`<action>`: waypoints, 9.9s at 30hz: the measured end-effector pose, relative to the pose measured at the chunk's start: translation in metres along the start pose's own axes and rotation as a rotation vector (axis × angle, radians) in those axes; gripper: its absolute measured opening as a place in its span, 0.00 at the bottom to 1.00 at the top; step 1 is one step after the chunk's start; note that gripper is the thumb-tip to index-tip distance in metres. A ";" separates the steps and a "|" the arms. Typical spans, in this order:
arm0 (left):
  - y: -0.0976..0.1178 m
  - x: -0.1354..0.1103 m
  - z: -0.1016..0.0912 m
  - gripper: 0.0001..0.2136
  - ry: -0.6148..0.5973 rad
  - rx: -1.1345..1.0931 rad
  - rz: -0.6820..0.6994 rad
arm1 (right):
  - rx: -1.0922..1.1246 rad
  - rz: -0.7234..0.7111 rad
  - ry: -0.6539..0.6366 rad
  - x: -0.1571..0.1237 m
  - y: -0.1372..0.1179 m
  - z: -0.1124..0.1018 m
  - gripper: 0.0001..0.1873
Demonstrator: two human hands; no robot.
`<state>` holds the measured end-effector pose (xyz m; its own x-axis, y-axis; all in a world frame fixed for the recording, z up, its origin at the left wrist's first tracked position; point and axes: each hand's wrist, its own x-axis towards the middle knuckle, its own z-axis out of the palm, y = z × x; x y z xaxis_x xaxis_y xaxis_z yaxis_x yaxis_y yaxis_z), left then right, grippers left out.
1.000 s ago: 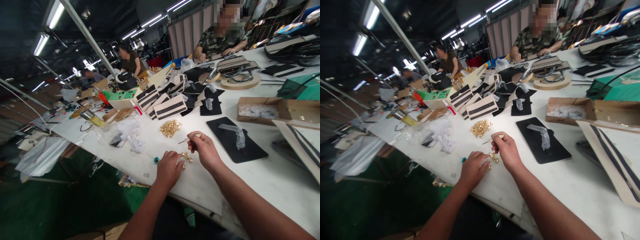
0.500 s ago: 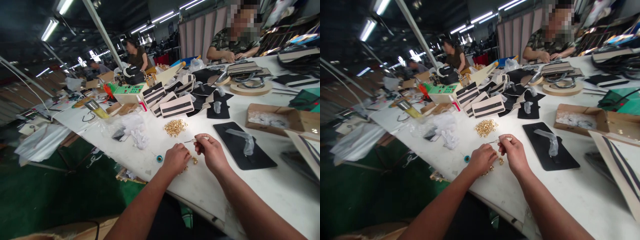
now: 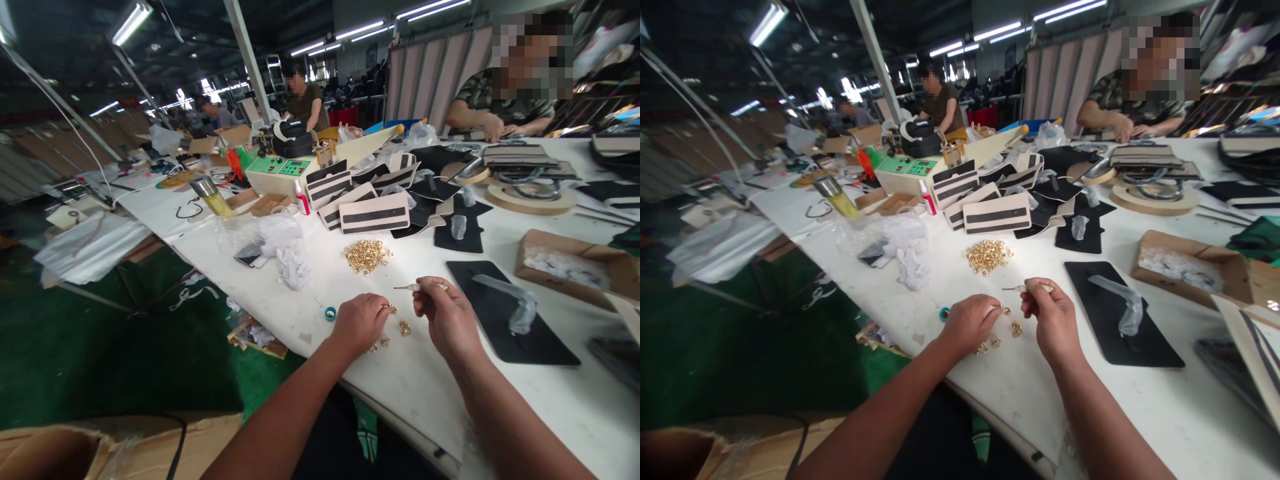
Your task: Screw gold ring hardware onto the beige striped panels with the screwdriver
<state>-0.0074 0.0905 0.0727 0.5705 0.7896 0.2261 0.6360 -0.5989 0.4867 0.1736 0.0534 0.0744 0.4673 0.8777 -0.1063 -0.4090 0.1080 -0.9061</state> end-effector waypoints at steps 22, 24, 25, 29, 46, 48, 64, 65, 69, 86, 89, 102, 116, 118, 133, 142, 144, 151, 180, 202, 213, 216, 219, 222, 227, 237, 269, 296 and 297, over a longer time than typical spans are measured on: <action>0.005 0.003 -0.007 0.11 -0.163 0.159 -0.093 | -0.022 -0.081 -0.004 -0.001 0.016 0.005 0.17; 0.003 0.014 -0.005 0.08 -0.212 0.184 -0.097 | -0.011 -0.072 0.002 0.001 0.014 0.004 0.17; 0.003 0.019 -0.003 0.07 -0.222 0.181 -0.092 | -0.008 -0.067 0.002 0.001 0.014 0.004 0.17; 0.003 0.027 0.002 0.06 -0.217 0.146 -0.102 | -0.007 -0.052 -0.016 0.003 0.010 0.002 0.17; 0.002 -0.103 -0.027 0.16 0.250 -1.102 -0.645 | -0.593 0.043 -0.436 -0.038 0.026 0.042 0.28; 0.002 -0.104 -0.029 0.16 0.244 -1.164 -0.651 | -0.631 0.017 -0.476 -0.037 0.034 0.052 0.26; -0.005 -0.108 -0.035 0.18 0.305 -1.489 -0.709 | -0.783 -0.035 -0.520 -0.031 0.048 0.070 0.21; -0.006 -0.107 -0.035 0.19 0.315 -1.483 -0.710 | -0.737 0.013 -0.501 -0.032 0.046 0.072 0.23; -0.010 -0.105 -0.034 0.23 0.395 -1.455 -0.732 | -0.587 0.115 -0.418 -0.035 0.038 0.074 0.28; -0.005 -0.100 -0.025 0.28 0.405 -1.215 -0.654 | -0.459 -0.019 -0.437 -0.072 -0.001 0.043 0.19; 0.001 -0.098 -0.027 0.30 0.374 -1.158 -0.662 | -0.490 -0.048 -0.439 -0.074 -0.003 0.043 0.18; 0.009 -0.099 -0.024 0.30 0.340 -1.071 -0.641 | -0.559 -0.083 -0.440 -0.075 -0.004 0.030 0.18; -0.008 -0.093 -0.012 0.15 0.181 -0.089 -0.183 | -0.236 -0.106 -0.159 -0.030 -0.009 -0.015 0.15; -0.006 -0.084 -0.011 0.13 0.181 -0.041 -0.125 | -0.187 -0.092 -0.126 -0.025 -0.008 -0.018 0.15; 0.046 0.036 0.003 0.11 -0.399 0.352 0.023 | -0.122 -0.104 -0.093 -0.021 -0.033 -0.026 0.16; 0.041 0.030 0.003 0.06 -0.370 0.227 -0.080 | -0.125 -0.084 -0.096 -0.022 -0.039 -0.023 0.16; 0.038 0.025 0.003 0.04 -0.322 0.152 -0.105 | -0.141 -0.085 -0.096 -0.022 -0.039 -0.023 0.17; 0.018 0.002 -0.003 0.14 -0.056 -0.681 -0.487 | -0.154 -0.085 -0.099 -0.026 -0.033 -0.024 0.17; 0.033 -0.039 -0.014 0.21 0.093 -1.489 -0.619 | -0.228 -0.073 -0.284 -0.061 -0.033 -0.001 0.16; 0.037 -0.040 -0.015 0.21 0.120 -1.395 -0.613 | -0.296 -0.080 -0.318 -0.062 -0.031 -0.002 0.17; 0.028 -0.047 -0.019 0.17 0.117 -1.162 -0.600 | -0.252 -0.005 -0.306 -0.055 -0.027 -0.004 0.16; 0.030 -0.047 -0.022 0.14 0.141 -1.071 -0.577 | -0.212 0.042 -0.313 -0.053 -0.028 -0.004 0.15; 0.036 -0.043 -0.027 0.12 0.159 -0.979 -0.549 | -0.163 0.100 -0.298 -0.050 -0.029 -0.004 0.16; 0.040 -0.039 -0.031 0.11 0.156 -0.916 -0.528 | -0.165 0.114 -0.293 -0.048 -0.029 -0.004 0.16; 0.043 -0.035 -0.032 0.15 0.125 -0.834 -0.562 | -0.211 0.104 -0.312 -0.046 -0.030 -0.006 0.15; 0.034 -0.036 -0.028 0.14 0.141 -0.674 -0.527 | -0.171 0.109 -0.260 -0.043 -0.034 -0.008 0.15; 0.033 0.009 -0.003 0.04 -0.168 -0.217 -0.221 | -0.097 0.013 -0.084 -0.028 -0.034 -0.019 0.16; 0.045 -0.031 -0.025 0.24 0.230 -1.592 -0.825 | -0.254 -0.075 -0.230 -0.056 -0.026 -0.003 0.17; 0.046 -0.031 -0.025 0.23 0.230 -1.601 -0.821 | -0.254 -0.079 -0.229 -0.056 -0.026 -0.003 0.17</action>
<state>-0.0089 0.0421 0.1090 0.2394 0.8696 -0.4318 -0.4511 0.4935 0.7437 0.1603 -0.0004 0.1031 0.2901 0.9563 0.0362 -0.1568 0.0849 -0.9840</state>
